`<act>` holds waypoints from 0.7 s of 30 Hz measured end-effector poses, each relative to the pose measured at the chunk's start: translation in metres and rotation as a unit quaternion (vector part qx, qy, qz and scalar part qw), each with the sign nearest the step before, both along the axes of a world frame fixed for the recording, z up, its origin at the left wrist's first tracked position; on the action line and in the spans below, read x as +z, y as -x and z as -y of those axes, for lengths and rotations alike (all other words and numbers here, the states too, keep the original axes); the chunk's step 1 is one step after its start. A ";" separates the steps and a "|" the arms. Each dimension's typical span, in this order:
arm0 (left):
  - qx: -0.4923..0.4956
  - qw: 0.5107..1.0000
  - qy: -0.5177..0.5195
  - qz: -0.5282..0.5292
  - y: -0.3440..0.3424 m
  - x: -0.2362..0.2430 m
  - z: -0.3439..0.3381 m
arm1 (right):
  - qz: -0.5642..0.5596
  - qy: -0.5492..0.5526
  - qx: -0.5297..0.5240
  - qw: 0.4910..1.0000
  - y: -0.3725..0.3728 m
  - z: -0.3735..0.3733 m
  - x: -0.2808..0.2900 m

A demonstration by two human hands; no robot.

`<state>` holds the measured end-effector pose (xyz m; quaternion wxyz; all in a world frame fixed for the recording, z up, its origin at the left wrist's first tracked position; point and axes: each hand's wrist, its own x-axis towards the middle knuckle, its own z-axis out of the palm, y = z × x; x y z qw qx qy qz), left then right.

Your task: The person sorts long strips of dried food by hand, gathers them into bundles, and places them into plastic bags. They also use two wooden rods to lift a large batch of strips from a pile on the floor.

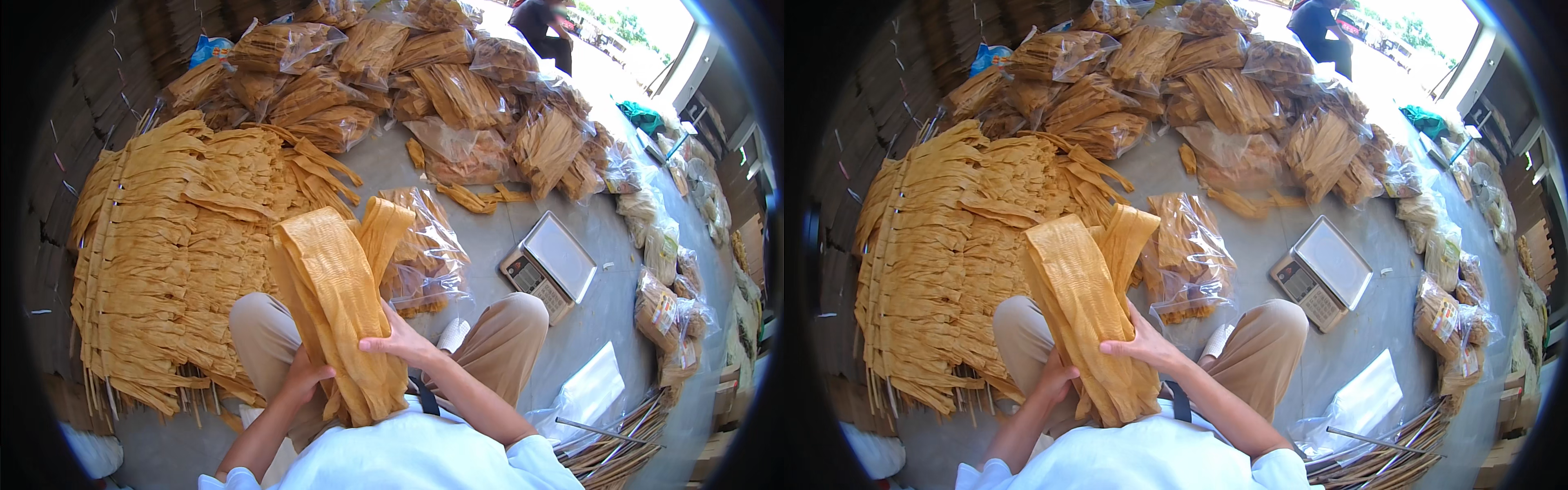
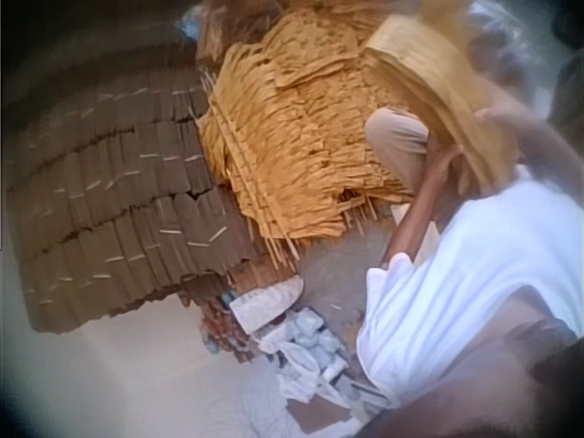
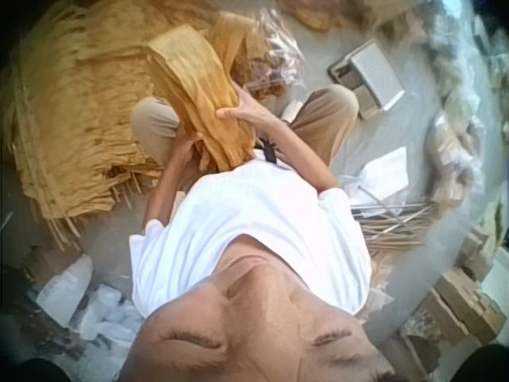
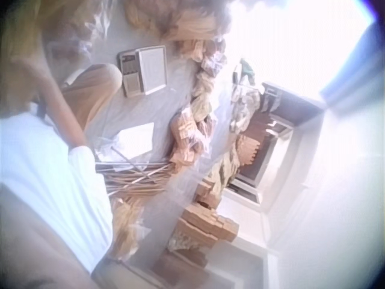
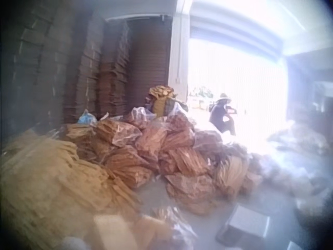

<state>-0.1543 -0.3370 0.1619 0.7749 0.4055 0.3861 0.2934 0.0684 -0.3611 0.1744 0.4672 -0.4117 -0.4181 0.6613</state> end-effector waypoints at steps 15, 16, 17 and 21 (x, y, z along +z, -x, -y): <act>-0.231 0.966 -0.118 0.008 -0.100 0.033 -0.034 | -0.157 0.033 -0.184 0.970 -0.070 0.024 0.011; -0.260 0.959 -0.100 0.049 -0.109 0.031 -0.042 | -0.168 0.022 -0.211 0.963 -0.082 0.028 0.011; -0.288 0.950 -0.081 0.090 -0.119 0.021 -0.052 | -0.199 0.015 -0.213 0.956 -0.096 0.036 0.016; -0.243 0.953 -0.178 0.020 -0.157 0.010 -0.083 | -0.189 0.033 -0.325 0.926 -0.151 0.090 0.032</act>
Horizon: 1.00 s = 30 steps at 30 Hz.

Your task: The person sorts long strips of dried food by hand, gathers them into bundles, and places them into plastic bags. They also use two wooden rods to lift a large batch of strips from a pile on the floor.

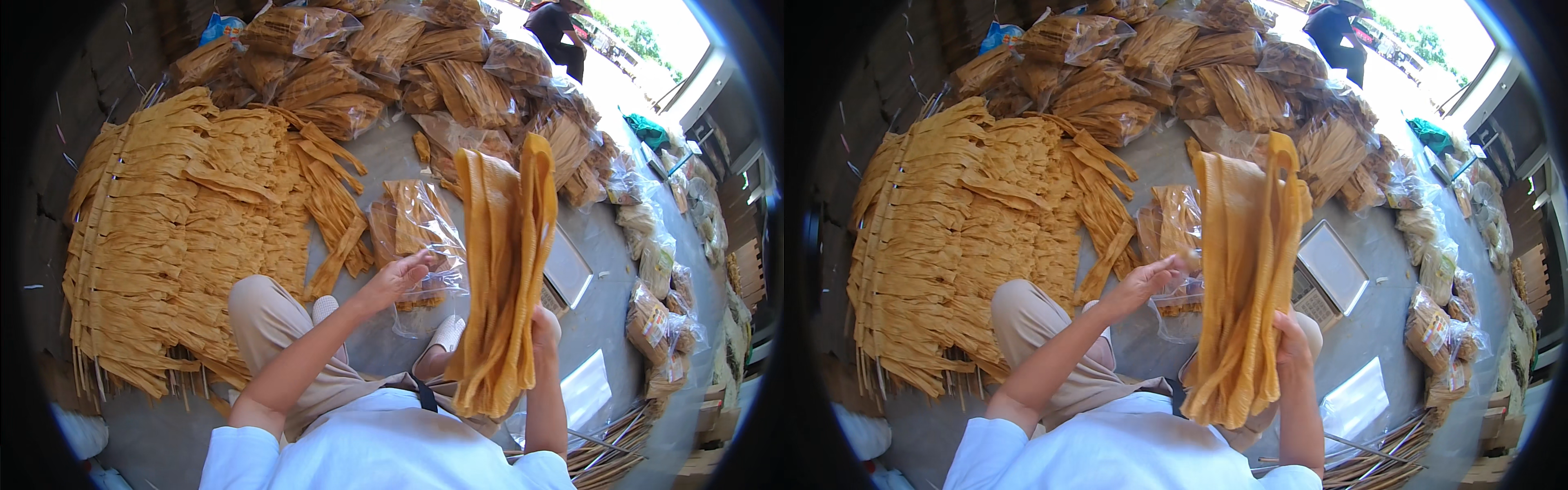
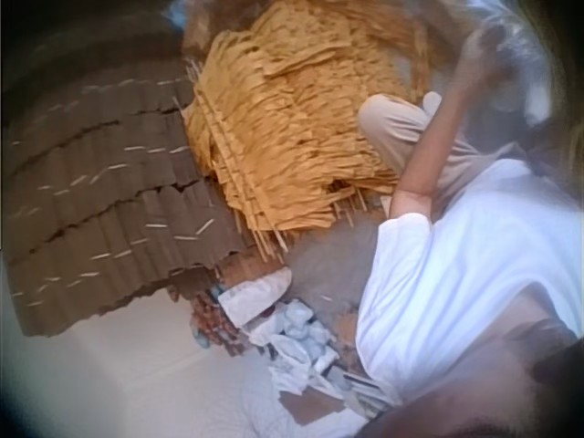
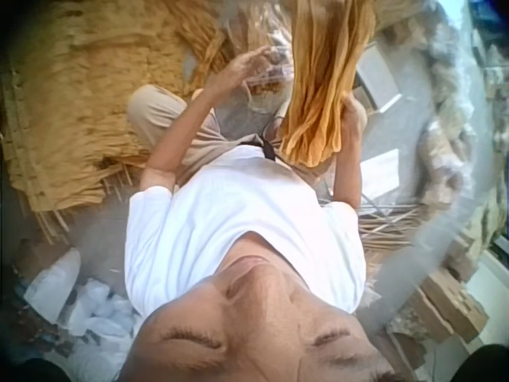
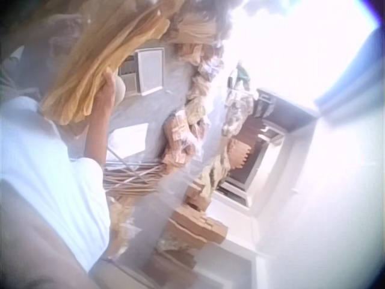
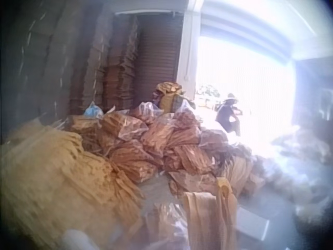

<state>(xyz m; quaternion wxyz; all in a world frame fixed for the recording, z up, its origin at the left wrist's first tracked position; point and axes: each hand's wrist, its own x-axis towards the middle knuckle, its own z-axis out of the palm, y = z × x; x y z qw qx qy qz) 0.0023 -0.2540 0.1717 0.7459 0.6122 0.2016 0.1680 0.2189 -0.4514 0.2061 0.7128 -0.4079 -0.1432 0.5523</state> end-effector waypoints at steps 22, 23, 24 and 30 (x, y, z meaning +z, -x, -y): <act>0.196 0.967 -0.159 0.026 -0.088 -0.070 -0.053 | -0.321 0.244 0.033 0.914 0.054 0.110 -0.063; 0.165 0.972 -0.164 0.041 -0.087 -0.062 -0.050 | -0.301 0.247 0.029 0.921 0.057 0.105 -0.059; 0.151 0.965 -0.215 0.019 -0.082 -0.052 -0.044 | -0.326 0.221 0.030 0.919 0.055 0.104 -0.062; 0.118 0.949 -0.290 -0.041 -0.053 -0.034 -0.026 | -0.367 0.181 0.025 0.912 0.049 0.084 -0.055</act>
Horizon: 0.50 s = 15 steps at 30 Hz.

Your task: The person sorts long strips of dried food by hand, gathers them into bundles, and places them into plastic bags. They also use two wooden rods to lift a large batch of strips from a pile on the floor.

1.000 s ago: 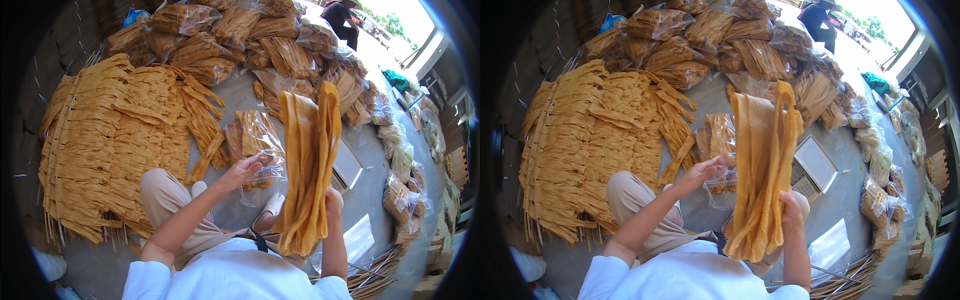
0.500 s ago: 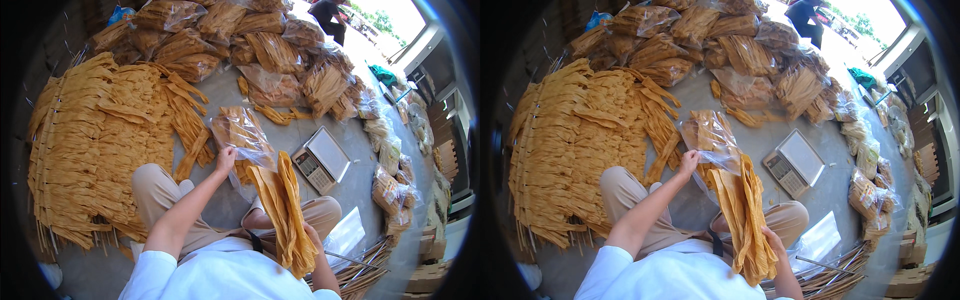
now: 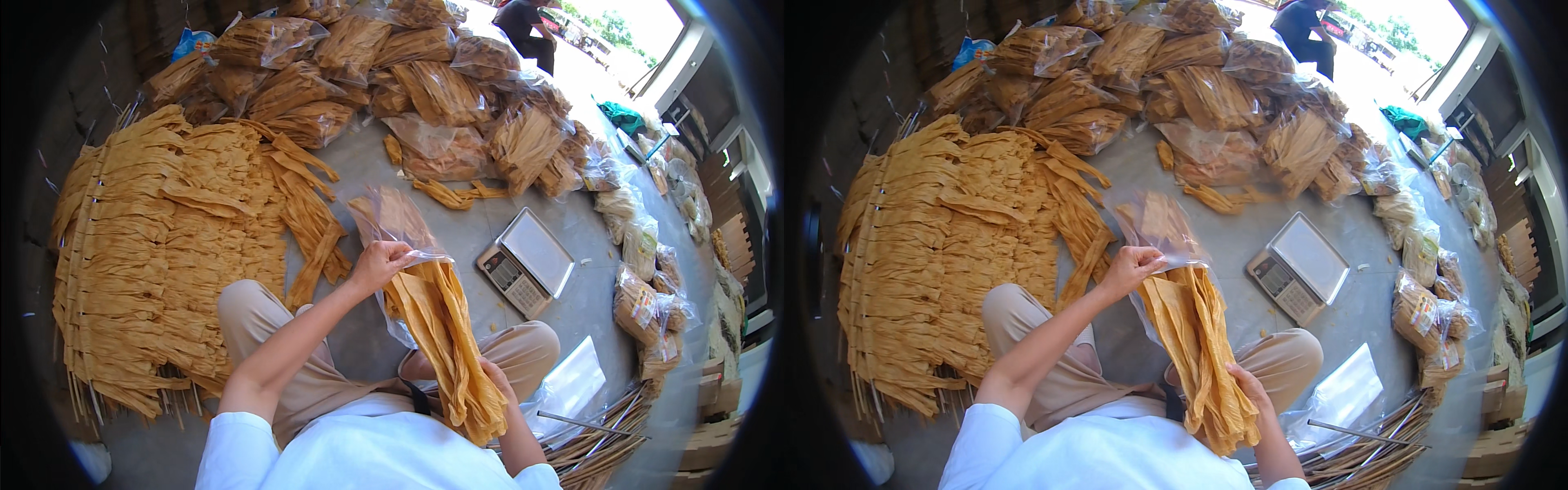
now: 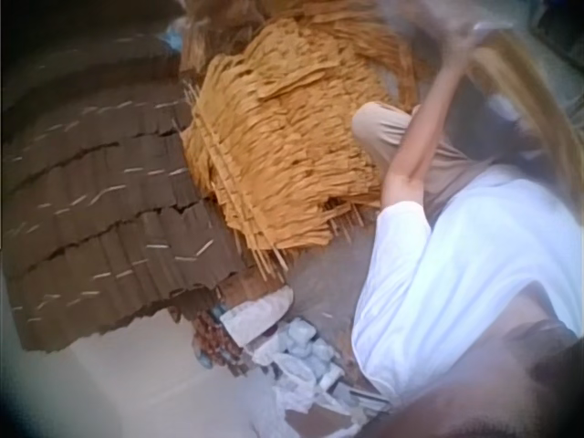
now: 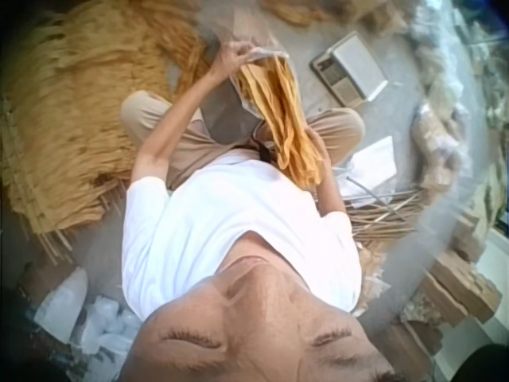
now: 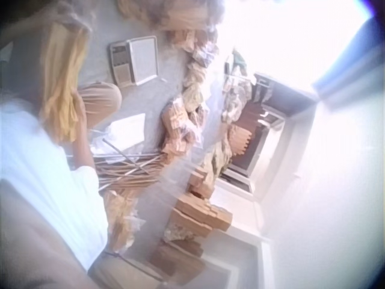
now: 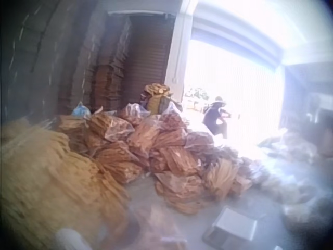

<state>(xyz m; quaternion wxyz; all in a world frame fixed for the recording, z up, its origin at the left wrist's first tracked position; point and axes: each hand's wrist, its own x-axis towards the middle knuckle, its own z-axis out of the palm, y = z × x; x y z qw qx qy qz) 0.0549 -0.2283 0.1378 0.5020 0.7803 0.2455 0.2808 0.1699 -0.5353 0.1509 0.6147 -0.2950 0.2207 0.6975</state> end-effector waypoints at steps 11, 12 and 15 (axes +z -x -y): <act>0.161 0.983 -0.005 0.084 -0.014 0.005 0.025 | 0.025 0.025 0.090 0.995 -0.004 -0.010 -0.011; 0.163 0.983 -0.005 0.085 -0.017 0.006 0.033 | 0.037 0.036 0.091 0.994 -0.003 -0.008 -0.010; 0.126 0.985 -0.092 0.068 -0.018 0.008 0.050 | 0.030 0.036 0.089 0.995 -0.003 -0.008 -0.009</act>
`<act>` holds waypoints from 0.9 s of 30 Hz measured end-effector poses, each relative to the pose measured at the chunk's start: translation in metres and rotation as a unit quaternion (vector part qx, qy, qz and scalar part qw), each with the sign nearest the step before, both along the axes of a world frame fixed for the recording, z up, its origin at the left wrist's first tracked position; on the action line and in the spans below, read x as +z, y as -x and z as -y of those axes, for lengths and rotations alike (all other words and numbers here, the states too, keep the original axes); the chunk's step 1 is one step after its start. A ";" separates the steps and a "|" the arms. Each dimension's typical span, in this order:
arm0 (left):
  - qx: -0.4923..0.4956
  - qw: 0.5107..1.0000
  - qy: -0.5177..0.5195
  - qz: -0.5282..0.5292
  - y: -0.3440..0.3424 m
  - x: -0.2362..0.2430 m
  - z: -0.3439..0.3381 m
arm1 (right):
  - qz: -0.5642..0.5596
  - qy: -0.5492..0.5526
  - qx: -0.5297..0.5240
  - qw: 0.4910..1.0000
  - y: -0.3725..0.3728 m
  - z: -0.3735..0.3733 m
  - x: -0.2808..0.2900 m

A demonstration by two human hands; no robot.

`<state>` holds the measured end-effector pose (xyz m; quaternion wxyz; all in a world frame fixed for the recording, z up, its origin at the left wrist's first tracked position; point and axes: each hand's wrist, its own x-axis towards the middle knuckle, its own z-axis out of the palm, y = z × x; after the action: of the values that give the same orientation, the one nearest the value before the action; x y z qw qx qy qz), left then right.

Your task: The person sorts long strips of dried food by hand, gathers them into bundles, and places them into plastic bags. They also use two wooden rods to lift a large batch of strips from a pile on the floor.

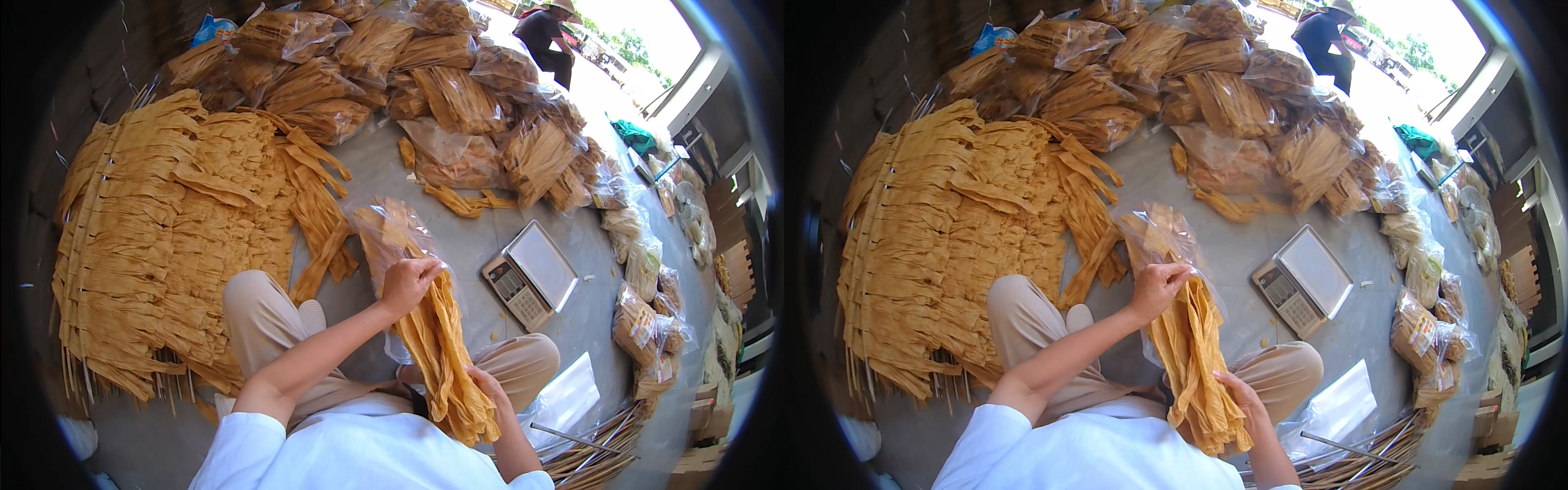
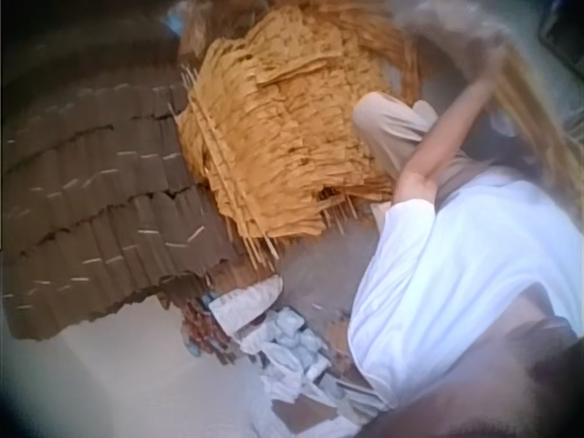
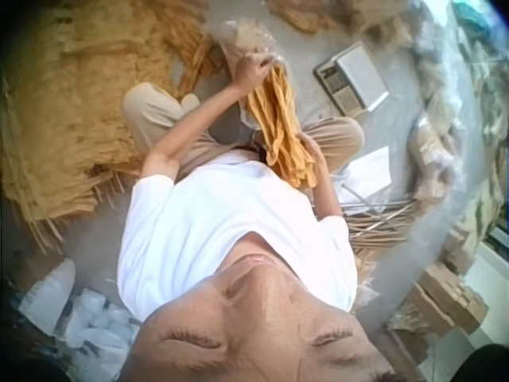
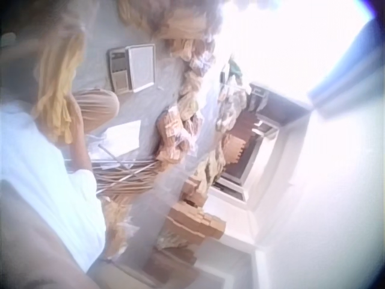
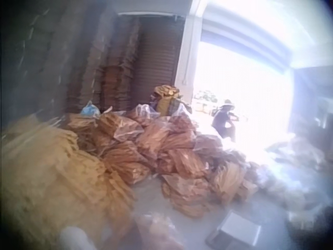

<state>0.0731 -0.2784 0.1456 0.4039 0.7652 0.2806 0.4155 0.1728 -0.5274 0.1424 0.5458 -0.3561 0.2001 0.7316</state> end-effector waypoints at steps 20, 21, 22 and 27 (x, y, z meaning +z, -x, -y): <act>-0.082 0.992 -0.075 -0.062 0.036 -0.002 0.008 | 0.283 -0.154 0.057 0.945 -0.025 -0.042 0.005; -0.071 0.994 -0.063 -0.063 0.040 0.006 0.010 | 0.284 -0.164 0.047 0.944 -0.023 -0.048 0.001; -0.060 0.995 -0.050 -0.064 0.044 0.013 0.011 | 0.283 -0.164 0.042 0.944 -0.020 -0.054 -0.006; -0.013 0.998 -0.046 -0.027 0.049 0.010 0.020 | 0.277 -0.177 0.050 0.943 -0.007 -0.068 -0.052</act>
<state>0.0240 -0.2982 0.1559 0.3659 0.7975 0.2623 0.4016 0.1797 -0.4589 0.0904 0.5968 -0.4522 -0.1097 0.6537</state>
